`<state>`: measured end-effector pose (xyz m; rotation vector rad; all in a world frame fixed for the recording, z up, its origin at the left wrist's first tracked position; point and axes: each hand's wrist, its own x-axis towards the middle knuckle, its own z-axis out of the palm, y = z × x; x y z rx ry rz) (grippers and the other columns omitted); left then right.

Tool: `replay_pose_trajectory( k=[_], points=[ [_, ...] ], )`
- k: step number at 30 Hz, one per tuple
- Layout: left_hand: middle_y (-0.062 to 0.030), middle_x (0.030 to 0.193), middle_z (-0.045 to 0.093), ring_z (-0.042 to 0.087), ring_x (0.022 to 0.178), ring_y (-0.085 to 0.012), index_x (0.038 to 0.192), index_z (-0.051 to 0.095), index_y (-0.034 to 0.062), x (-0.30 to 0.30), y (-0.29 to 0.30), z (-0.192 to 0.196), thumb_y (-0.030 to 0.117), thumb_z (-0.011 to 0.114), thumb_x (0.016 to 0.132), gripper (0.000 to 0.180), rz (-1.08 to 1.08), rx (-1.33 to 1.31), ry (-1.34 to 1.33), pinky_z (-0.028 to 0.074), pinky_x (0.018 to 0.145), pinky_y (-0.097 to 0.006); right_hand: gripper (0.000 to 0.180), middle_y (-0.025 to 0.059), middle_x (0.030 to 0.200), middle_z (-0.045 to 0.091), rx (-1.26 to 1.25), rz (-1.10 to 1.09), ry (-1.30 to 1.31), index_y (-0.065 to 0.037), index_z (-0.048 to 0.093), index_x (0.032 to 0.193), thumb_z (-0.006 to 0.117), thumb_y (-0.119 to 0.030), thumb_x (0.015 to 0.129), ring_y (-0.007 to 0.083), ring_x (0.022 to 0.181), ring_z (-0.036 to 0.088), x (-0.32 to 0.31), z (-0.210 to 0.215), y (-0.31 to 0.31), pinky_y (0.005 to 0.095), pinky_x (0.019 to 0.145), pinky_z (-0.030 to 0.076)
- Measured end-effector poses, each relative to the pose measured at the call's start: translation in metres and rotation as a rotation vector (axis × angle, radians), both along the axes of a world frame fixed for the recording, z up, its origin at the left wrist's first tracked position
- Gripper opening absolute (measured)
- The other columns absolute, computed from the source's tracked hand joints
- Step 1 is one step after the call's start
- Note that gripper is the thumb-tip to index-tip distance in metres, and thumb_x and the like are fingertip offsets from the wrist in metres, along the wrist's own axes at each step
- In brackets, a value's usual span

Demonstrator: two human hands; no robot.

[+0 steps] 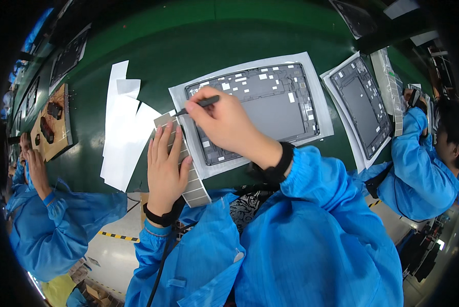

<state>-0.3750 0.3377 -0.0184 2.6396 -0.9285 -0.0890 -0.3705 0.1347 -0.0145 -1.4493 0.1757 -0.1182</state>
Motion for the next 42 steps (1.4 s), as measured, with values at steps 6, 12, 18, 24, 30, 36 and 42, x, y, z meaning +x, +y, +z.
replay_pose_trajectory(
  k=[6,12,18,24,30,36,42],
  points=[
    [-0.0099,0.149,0.045,0.037,0.141,-0.0302,0.144,0.048,0.0090,-0.002,0.002,-0.007,0.029,0.061,0.090,0.059,-0.017,-0.013,-0.052,0.026,0.115,-0.053,0.017,0.0070,0.070,0.065,-0.244,0.067,0.031,0.001,0.063,0.095,0.062,-0.016,0.094,0.0093,0.060,0.058,0.020,-0.004,0.008,0.0272,0.055,0.044],
    [-0.0108,0.150,0.045,0.036,0.142,-0.0314,0.146,0.046,0.0083,-0.002,0.002,-0.006,0.027,0.059,0.090,0.061,-0.025,-0.019,-0.048,0.024,0.116,-0.052,0.018,0.0083,0.072,0.066,-0.223,0.017,-0.079,0.002,0.063,0.101,0.061,-0.015,0.095,0.0121,0.061,0.063,0.024,-0.013,0.014,0.0274,0.058,0.048],
    [-0.0081,0.149,0.046,0.037,0.142,-0.0289,0.144,0.048,0.0092,-0.001,0.002,-0.008,0.031,0.061,0.090,0.060,-0.010,-0.026,-0.054,0.024,0.116,-0.052,0.021,0.0082,0.080,0.068,0.078,-0.113,-0.029,0.005,0.062,0.111,0.059,-0.010,0.097,0.0100,0.066,0.064,0.015,0.016,0.010,0.0236,0.060,0.051],
    [-0.0138,0.124,0.060,0.054,0.121,-0.0347,0.130,0.061,0.0037,0.000,0.009,-0.006,0.004,0.073,0.078,0.053,0.053,-0.388,-0.139,0.044,0.099,-0.040,0.016,0.0069,0.087,0.066,0.049,-0.100,0.176,0.004,0.062,0.109,0.059,-0.008,0.098,0.0094,0.069,0.062,-0.060,0.029,-0.011,0.0251,0.067,0.054],
    [-0.0091,0.103,0.063,0.059,0.096,-0.0285,0.107,0.068,0.0036,-0.018,0.006,0.006,0.004,0.070,0.079,0.028,-0.036,-0.367,-0.049,0.044,0.085,-0.038,0.012,0.0052,0.091,0.063,0.079,-0.083,0.154,0.003,0.060,0.104,0.058,-0.007,0.098,0.0101,0.077,0.061,-0.078,-0.002,-0.011,0.0261,0.073,0.052],
    [-0.0100,0.104,0.064,0.058,0.098,-0.0294,0.109,0.067,0.0031,-0.021,-0.006,0.016,0.005,0.068,0.083,0.026,-0.026,-0.283,-0.002,0.045,0.086,-0.038,0.011,0.0052,0.089,0.064,0.049,-0.095,0.116,0.003,0.061,0.102,0.058,-0.005,0.096,0.0087,0.076,0.061,-0.080,-0.003,-0.009,0.0230,0.068,0.050],
    [-0.0095,0.110,0.062,0.057,0.099,-0.0284,0.114,0.067,0.0043,-0.024,-0.021,0.021,0.010,0.071,0.081,0.034,-0.055,-0.216,-0.042,0.043,0.088,-0.040,0.008,0.0056,0.080,0.065,-0.181,-0.132,0.077,0.002,0.062,0.096,0.060,-0.006,0.094,0.0062,0.066,0.058,-0.083,-0.007,-0.004,0.0229,0.058,0.047]
  ],
)
